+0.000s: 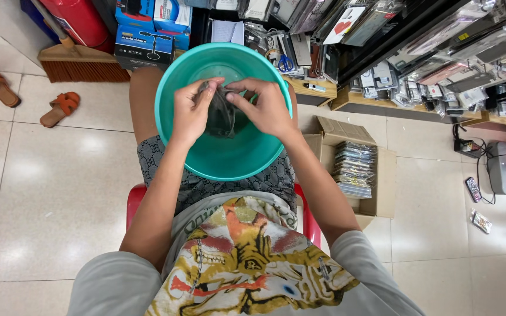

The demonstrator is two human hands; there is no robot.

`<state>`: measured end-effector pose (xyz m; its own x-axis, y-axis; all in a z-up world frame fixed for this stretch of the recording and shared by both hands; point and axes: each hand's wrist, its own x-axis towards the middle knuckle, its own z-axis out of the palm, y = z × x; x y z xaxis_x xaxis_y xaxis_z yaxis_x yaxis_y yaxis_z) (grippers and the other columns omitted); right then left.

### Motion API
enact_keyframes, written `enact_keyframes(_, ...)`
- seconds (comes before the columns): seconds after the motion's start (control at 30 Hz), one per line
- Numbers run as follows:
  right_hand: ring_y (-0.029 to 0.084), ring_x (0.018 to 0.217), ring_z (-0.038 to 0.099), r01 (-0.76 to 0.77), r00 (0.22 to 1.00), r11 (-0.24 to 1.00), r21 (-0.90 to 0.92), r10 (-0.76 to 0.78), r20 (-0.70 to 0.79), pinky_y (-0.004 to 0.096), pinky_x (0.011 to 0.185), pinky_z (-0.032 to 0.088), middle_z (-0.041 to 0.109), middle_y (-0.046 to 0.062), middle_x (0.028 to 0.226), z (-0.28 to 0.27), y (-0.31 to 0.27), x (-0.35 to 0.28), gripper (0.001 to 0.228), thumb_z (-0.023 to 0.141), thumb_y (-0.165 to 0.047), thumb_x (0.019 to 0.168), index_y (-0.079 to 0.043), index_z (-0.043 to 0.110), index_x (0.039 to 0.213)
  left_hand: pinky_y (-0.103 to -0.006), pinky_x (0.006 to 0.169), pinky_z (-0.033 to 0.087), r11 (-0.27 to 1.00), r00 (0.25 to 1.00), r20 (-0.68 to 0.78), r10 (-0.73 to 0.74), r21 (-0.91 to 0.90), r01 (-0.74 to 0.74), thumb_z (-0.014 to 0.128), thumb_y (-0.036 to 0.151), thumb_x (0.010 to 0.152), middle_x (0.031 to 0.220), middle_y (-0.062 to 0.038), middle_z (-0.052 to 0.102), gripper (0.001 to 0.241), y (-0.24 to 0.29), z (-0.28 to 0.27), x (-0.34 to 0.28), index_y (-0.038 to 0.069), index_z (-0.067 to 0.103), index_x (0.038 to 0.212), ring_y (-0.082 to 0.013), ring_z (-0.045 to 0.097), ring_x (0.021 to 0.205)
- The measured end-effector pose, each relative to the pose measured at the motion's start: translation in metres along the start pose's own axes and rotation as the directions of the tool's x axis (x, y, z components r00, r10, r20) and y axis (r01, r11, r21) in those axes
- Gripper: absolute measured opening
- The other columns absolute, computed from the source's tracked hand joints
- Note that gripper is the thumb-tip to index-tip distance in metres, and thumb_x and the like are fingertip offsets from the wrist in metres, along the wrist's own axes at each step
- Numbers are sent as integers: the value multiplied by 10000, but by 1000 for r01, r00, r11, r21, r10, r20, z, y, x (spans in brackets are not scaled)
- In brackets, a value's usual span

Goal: The person picks up a stack of packaged phone cases from a shelf, sits down, and then rinses a cloth in a bucket of water. They then use the damp cloth to wipe down and clean several individual phone cases and their packaging one by one.

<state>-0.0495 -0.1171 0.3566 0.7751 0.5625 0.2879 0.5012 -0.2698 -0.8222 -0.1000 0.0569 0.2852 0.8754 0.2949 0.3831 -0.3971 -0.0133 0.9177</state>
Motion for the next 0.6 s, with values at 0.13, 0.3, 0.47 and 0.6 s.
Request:
enact_keyframes(0.13,184,598,645,4,997,997,-74,-9,-70,311,535,519,718,57,784,-2,-6,0,116,773,-127,917,-141,790,1031,-348,911,507,1000,1000,-4,24,-1,-24,616,113,1069,999,-121,757,181,8,0,0,43,778,1109,-127,616,1003)
enact_keyframes(0.3,126,560,520,85,961,984,-157,-123,-246,279,543,420,636,20,717,-25,-37,5,88,713,-184,982,-127,767,941,-354,923,512,996,997,-36,66,65,-64,538,142,1100,1005,-130,714,236,24,-12,1,20,739,1119,-219,674,1001)
enact_keyframes(0.47,92,572,515,92,931,995,-48,-104,-349,250,516,397,601,20,749,-40,-49,11,177,631,-196,1038,-45,693,969,-354,915,533,973,1000,-10,-7,229,9,465,150,1103,1105,-125,688,277,38,-22,-7,16,695,1180,-245,674,1060)
enact_keyframes(0.6,74,548,465,114,891,991,76,-68,-449,227,458,411,498,-4,696,-48,-55,19,190,597,-206,1043,-39,642,965,-425,853,514,881,999,52,-1,473,-23,457,18,1062,1139,-157,658,266,31,-25,-14,9,669,1222,-334,653,1043)
